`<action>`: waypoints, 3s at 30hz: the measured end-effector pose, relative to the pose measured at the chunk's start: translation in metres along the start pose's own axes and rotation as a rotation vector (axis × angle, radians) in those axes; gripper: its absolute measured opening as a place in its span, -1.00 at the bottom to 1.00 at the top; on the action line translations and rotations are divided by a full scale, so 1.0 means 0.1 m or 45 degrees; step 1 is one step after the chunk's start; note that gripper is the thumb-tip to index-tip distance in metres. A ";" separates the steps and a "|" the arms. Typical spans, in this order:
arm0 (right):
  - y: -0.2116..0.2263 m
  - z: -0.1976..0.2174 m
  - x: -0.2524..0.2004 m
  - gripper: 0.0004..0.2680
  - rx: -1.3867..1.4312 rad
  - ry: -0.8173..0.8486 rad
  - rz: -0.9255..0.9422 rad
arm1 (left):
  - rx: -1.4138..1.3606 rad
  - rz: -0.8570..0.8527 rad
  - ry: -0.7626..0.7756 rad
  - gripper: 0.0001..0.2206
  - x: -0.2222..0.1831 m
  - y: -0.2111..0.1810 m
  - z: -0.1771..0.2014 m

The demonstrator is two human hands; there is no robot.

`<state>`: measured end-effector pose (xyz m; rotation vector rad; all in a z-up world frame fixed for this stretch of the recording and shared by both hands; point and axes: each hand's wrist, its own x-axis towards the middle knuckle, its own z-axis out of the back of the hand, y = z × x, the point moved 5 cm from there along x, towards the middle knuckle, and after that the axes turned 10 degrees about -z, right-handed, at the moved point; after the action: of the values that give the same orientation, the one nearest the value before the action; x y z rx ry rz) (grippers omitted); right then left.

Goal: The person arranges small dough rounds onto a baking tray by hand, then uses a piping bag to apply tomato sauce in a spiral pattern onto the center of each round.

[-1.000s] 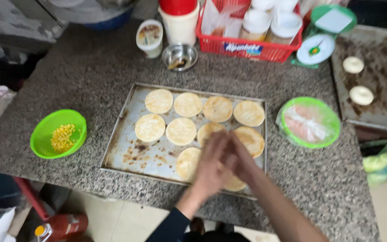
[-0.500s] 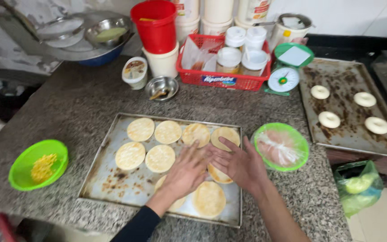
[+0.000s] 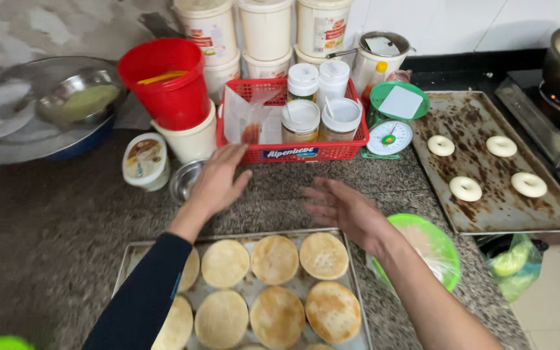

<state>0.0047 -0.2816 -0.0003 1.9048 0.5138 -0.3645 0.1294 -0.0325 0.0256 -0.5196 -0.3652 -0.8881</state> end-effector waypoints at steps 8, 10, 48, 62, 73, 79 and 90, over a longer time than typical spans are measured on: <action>-0.01 -0.04 0.68 -0.62 0.169 -0.091 -0.071 | -0.049 0.198 0.087 -0.36 0.89 1.95 -1.46; -0.04 -0.01 0.77 -0.62 0.260 -0.114 -0.096 | -0.020 0.192 0.120 -0.33 1.04 2.24 -1.79; -0.19 -0.16 0.84 -0.65 0.185 -0.249 -0.165 | -0.255 0.465 -0.021 -0.54 0.97 2.07 -1.36; -0.20 -0.04 0.68 -0.64 0.215 -0.278 -0.159 | -0.665 0.234 -0.545 -0.70 1.24 2.16 -1.01; -0.12 -0.05 0.58 -0.67 0.259 -0.260 -0.068 | -0.992 0.171 -0.695 -0.68 1.55 1.43 -0.20; 0.08 -0.17 0.43 -0.65 -0.271 -0.458 0.296 | -1.239 0.139 -0.538 -0.67 1.52 0.61 0.18; 0.35 -0.46 -0.49 -0.61 -0.383 -0.289 0.957 | -0.615 -0.565 -0.345 -0.71 0.78 -1.79 0.55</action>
<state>-0.0188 -0.2592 0.0676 1.5990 -0.2946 -0.0009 0.0256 -0.1445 0.1591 -1.0361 -0.5273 -1.3520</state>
